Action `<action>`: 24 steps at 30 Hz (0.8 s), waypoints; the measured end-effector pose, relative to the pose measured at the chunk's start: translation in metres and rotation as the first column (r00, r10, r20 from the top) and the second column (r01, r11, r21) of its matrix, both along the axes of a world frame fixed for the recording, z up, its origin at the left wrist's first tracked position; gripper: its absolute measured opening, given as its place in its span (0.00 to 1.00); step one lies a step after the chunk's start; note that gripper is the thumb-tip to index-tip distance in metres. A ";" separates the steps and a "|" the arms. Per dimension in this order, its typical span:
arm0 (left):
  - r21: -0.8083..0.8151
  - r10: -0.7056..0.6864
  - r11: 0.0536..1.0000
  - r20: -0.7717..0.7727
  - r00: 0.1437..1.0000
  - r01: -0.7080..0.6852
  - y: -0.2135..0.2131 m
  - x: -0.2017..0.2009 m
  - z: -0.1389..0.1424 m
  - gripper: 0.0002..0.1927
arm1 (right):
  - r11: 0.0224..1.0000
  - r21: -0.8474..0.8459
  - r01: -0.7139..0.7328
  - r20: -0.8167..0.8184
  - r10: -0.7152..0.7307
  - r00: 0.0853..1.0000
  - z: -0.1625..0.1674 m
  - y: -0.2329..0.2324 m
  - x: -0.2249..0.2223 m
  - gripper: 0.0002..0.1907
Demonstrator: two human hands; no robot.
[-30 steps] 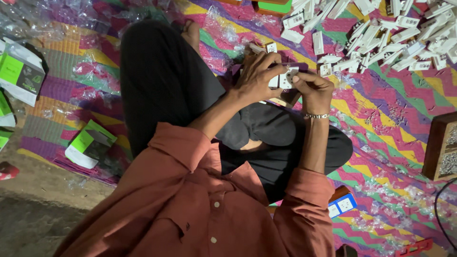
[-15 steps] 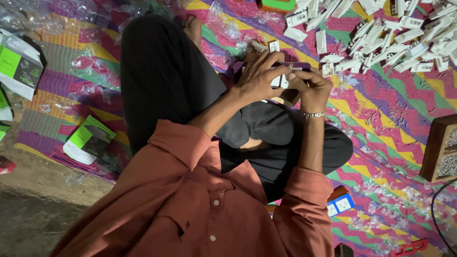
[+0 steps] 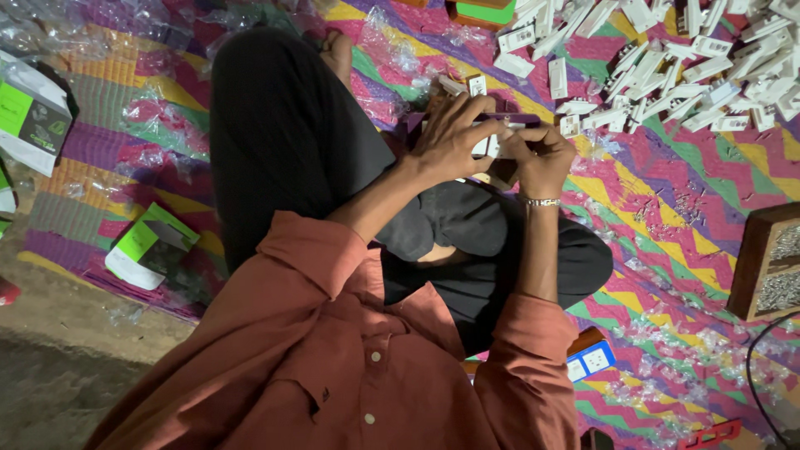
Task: The person sits on a colorful mat and assembles small white electrical components into a purple plastic frame. They pick up the components, place them into the frame, and secure them with screws using a screwdriver. The person repeats this process for multiple components.
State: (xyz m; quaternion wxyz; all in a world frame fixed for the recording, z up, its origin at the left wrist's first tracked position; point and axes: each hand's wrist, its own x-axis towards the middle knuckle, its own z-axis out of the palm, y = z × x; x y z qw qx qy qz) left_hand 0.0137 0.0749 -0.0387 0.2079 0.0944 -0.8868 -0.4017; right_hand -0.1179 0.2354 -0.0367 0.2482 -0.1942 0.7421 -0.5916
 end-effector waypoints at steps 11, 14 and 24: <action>-0.056 0.034 0.998 -0.034 0.999 -0.036 -0.001 -0.005 0.009 0.23 | 0.997 -0.039 0.073 0.033 -0.071 0.997 -0.016 -0.008 -0.008 0.21; -0.035 -0.015 0.999 -0.053 0.998 0.013 -0.001 -0.004 0.017 0.31 | 0.992 -0.071 0.102 0.026 -0.100 0.995 -0.013 -0.006 -0.008 0.22; -0.318 -0.095 0.944 0.002 0.995 0.091 0.007 0.003 0.022 0.44 | 0.971 -0.175 0.164 0.298 -0.106 0.949 0.019 0.000 -0.010 0.20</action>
